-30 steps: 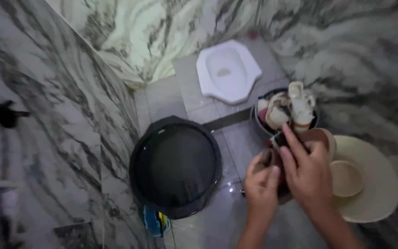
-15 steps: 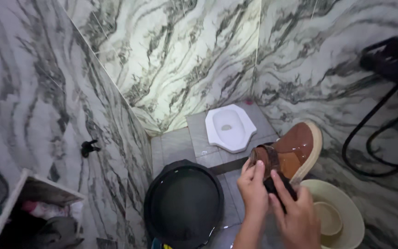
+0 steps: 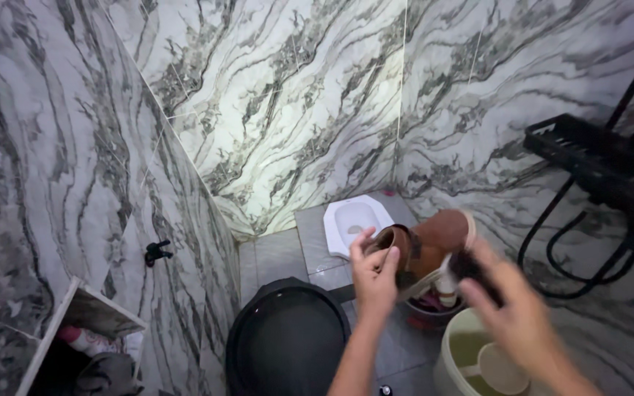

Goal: The person cleans boots by scrubbing them with a brush, pouring water over them using a dipper, and washing them by hand.

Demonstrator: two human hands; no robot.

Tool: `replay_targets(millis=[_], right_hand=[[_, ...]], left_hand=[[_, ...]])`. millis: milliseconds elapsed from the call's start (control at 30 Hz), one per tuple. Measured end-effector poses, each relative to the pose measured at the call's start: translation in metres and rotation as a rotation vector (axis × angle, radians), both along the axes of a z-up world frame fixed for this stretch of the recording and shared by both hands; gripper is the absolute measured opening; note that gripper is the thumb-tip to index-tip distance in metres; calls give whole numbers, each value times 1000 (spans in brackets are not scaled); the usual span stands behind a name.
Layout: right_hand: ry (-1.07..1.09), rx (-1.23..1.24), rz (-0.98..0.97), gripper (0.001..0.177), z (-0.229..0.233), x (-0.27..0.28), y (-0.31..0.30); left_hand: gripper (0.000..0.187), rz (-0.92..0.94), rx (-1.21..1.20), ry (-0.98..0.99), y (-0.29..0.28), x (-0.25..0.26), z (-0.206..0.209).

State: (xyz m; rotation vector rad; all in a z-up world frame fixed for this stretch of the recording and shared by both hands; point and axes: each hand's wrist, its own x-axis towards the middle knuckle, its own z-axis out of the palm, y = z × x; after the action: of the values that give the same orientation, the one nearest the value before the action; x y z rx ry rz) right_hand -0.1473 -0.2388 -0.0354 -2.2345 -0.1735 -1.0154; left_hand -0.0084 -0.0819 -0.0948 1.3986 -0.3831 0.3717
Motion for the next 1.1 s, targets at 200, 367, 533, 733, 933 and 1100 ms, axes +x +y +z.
replay_targets(millis=[200,367,533,733,933,1100], right_hand=[[415,392,333,53,32,52,-83],[480,592,350,55,2,71,-91],[305,578,489,56,0,75,-66],[256,380,479,66,66,47,-30],[-1,-470,602,77,78,22,8],[93,-227,491,71,84,29,-2]], left_hand=[[15,154,545,-270,35,-19,92],[13,71,976,-427,30,-26,127],[9,-6,379,-445,47,-17,105],[20,81,-94,-147,9,9,56],[16,-114,-90,-50,2,19,46],[31,-204,-171,-25,8,12,43]])
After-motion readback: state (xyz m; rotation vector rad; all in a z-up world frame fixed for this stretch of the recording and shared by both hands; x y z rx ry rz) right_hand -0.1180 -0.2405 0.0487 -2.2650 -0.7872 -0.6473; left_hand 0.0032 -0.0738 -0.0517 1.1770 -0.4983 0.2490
